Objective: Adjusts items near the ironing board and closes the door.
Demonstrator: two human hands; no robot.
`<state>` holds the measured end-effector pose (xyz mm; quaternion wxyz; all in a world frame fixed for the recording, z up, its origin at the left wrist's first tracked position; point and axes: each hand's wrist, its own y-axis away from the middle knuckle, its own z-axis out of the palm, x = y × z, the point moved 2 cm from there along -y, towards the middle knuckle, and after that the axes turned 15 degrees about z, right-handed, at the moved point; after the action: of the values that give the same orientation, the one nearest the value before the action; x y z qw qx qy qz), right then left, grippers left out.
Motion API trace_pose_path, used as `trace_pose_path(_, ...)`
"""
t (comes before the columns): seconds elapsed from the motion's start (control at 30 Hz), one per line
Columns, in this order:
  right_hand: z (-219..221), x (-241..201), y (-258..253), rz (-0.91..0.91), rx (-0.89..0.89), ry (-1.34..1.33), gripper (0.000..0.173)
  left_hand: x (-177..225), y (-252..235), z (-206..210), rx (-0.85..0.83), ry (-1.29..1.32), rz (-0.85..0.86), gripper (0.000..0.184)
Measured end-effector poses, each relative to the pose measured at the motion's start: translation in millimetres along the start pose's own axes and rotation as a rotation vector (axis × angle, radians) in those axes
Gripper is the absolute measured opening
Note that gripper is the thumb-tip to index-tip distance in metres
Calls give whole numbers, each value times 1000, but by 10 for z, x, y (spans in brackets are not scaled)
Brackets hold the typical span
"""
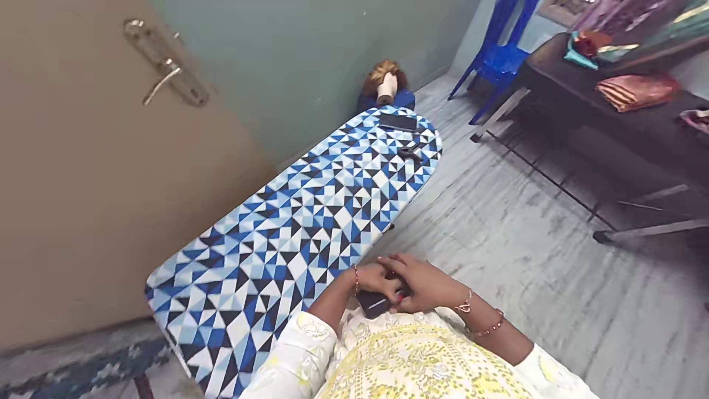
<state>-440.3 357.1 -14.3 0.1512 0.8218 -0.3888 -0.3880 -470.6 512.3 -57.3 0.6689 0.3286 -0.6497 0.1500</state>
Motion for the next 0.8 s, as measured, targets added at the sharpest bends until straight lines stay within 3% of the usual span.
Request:
trace_pose_path(0.07,-56,254,-15,17,13,-75,100,-27,-265,-71,-87,-17,-37,39)
trace_pose_path(0.17,-273,573,-231,-11,-10,-129,105,-35,-510,-340,-47,92,36,50)
trace_pose_path(0.23,-538,745,-479,-38,-54,-121,112,9,-624,-609,33,211,29,63)
trace_pose_path(0.37,-1230,1187,-976,-68,-241,-154,118,-40,-1052,-1087,295,454,2,63)
trace_pose_path(0.47,-1566,1586,-1215,-104,-318,-197,113,-120,-1359,-1298,471,745,115,47)
trace_pose_path(0.57,-1860,1948,-1453,-42,-207,-221,105,-82,-1702,-1482,722,798,164,53)
trace_pose_path(0.7,-2010,2268,-2020,117,18,54,93,-155,-1727,-1588,1227,612,-129,47)
trace_pose_path(0.8,-2073,2413,-2387,113,122,109,87,-419,-1416,-1482,1308,415,-262,50)
